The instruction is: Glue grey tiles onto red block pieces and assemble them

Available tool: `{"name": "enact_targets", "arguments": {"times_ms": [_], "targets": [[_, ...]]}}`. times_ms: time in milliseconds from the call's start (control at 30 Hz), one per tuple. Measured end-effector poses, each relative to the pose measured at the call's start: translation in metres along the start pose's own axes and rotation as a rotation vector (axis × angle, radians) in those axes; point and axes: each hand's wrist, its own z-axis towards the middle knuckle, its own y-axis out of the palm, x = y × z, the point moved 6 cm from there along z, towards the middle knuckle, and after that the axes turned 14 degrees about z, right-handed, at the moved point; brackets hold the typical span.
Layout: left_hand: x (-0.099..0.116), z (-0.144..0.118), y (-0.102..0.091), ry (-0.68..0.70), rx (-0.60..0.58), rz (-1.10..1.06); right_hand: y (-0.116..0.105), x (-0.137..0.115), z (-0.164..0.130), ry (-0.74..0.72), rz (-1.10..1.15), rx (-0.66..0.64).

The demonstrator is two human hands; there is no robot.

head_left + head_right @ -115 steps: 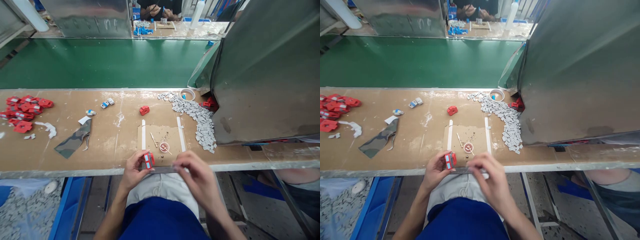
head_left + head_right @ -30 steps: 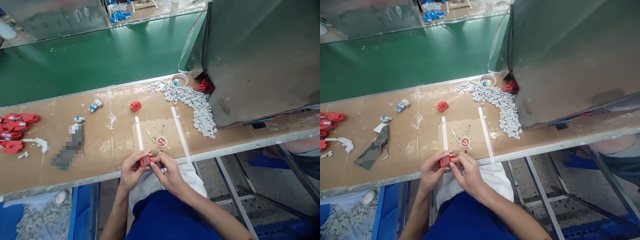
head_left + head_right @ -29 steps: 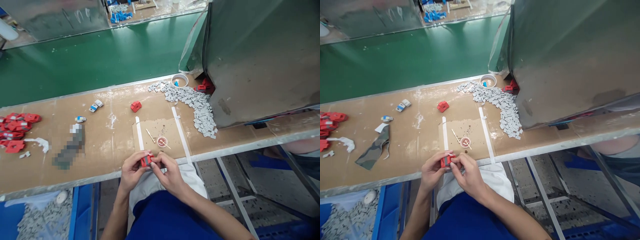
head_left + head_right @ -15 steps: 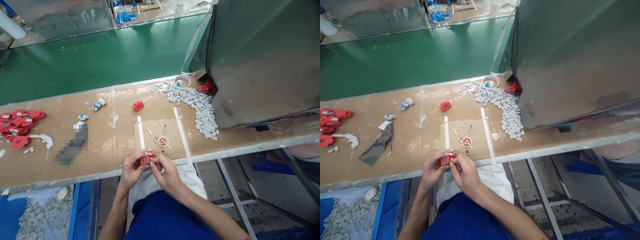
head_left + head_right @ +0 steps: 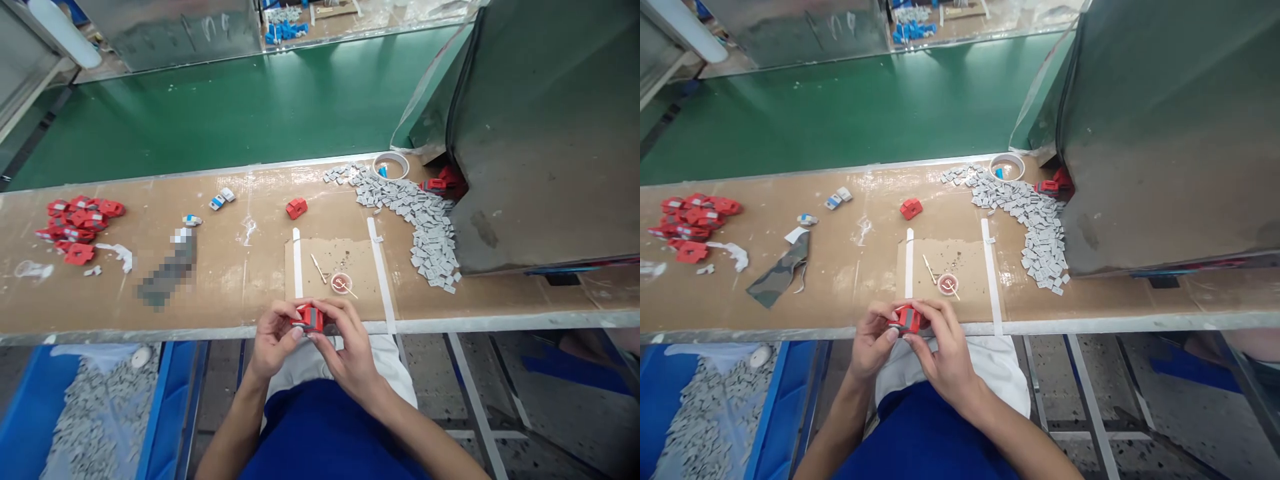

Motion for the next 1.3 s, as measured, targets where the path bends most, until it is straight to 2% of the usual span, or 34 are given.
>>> {"name": "enact_targets", "arguments": {"times_ms": [267, 500, 700, 900, 1133, 1300], "targets": [[0.032, 0.0, -0.004, 0.077, 0.045, 0.288, -0.012, -0.011, 0.005, -0.04, -0.021, -0.082], [0.045, -0.006, 0.002, 0.11, 0.063, 0.292, -0.021, -0.029, 0.005, -0.111, -0.103, -0.224], [0.049, -0.013, 0.008, 0.091, 0.083, 0.255, -0.022, -0.033, -0.002, -0.155, -0.14, -0.216], [0.052, -0.006, 0.008, 0.033, 0.032, 0.3, -0.027, -0.029, -0.002, -0.095, -0.059, -0.165], [0.051, -0.003, 0.009, -0.034, -0.057, 0.428, -0.029, -0.017, -0.002, 0.104, 0.059, -0.136], [0.056, 0.0, 0.008, -0.023, -0.094, 0.553, -0.028, -0.014, -0.001, 0.118, 0.067, -0.126]]}}
